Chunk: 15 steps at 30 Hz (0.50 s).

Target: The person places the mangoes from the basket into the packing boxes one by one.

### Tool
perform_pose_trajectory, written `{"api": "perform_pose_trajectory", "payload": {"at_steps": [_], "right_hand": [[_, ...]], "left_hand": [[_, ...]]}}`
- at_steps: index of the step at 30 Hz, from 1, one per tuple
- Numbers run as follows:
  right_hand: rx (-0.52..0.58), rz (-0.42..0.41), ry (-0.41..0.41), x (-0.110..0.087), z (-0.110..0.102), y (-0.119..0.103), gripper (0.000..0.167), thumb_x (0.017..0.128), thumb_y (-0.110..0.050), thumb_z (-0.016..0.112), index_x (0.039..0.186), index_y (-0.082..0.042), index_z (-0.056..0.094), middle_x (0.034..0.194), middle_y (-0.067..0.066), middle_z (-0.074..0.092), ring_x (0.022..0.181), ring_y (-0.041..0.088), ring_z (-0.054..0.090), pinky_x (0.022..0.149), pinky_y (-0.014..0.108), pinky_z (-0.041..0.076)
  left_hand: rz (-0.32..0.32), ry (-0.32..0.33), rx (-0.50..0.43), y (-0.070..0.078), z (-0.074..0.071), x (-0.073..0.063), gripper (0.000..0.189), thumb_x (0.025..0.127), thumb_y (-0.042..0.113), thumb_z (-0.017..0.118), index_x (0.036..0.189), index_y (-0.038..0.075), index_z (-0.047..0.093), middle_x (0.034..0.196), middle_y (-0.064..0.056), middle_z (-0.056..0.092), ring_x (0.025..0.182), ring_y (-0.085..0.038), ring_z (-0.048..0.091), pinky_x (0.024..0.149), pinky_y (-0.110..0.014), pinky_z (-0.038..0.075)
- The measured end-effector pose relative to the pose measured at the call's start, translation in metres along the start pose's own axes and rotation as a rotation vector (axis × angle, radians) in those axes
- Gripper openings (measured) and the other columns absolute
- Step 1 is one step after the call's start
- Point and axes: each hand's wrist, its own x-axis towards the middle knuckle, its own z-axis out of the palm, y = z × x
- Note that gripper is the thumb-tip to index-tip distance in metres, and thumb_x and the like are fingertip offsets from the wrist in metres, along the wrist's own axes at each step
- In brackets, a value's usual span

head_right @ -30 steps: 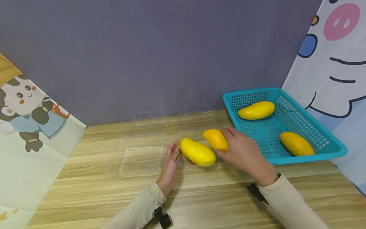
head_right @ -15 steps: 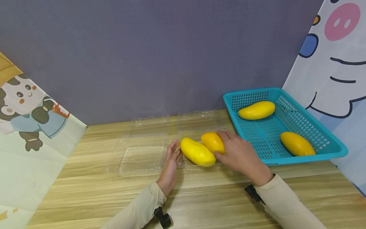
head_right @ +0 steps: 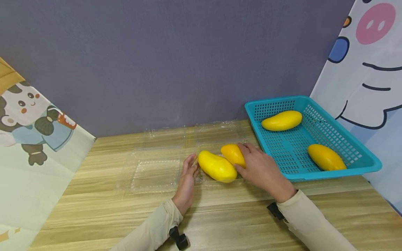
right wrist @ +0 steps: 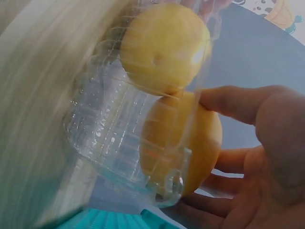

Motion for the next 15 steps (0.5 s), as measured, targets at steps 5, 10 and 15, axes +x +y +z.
{"api": "perform_pose_trajectory", "payload": {"at_steps": [5,10,15], "right_hand": [[0.002,-0.004,0.007,0.001,0.004,-0.004,0.067,0.092,-0.03,0.07,0.143,0.003,0.045,0.135,0.027,0.054,0.106,0.043,0.064,0.083,0.059,0.056],[0.012,-0.002,0.019,0.002,0.012,-0.006,0.067,0.093,-0.026,0.07,0.146,0.003,0.041,0.138,0.028,0.053,0.116,0.046,0.059,0.09,0.061,0.053],[0.021,-0.017,0.04,0.003,0.021,-0.004,0.066,0.094,-0.024,0.068,0.147,0.004,0.039,0.14,0.028,0.052,0.122,0.046,0.056,0.097,0.061,0.051]], "left_hand": [[0.009,0.006,0.0,0.001,0.0,0.0,0.05,0.103,0.015,0.035,0.153,0.019,0.032,0.164,-0.006,0.024,0.151,-0.032,0.024,0.126,-0.054,0.018],[-0.004,0.016,-0.001,0.001,0.0,0.0,0.051,0.103,0.016,0.035,0.153,0.02,0.032,0.164,-0.005,0.024,0.152,-0.03,0.022,0.126,-0.054,0.017],[-0.005,0.026,0.008,0.001,0.001,-0.001,0.05,0.103,0.015,0.035,0.153,0.02,0.032,0.164,-0.005,0.025,0.152,-0.031,0.022,0.126,-0.054,0.017]]}}
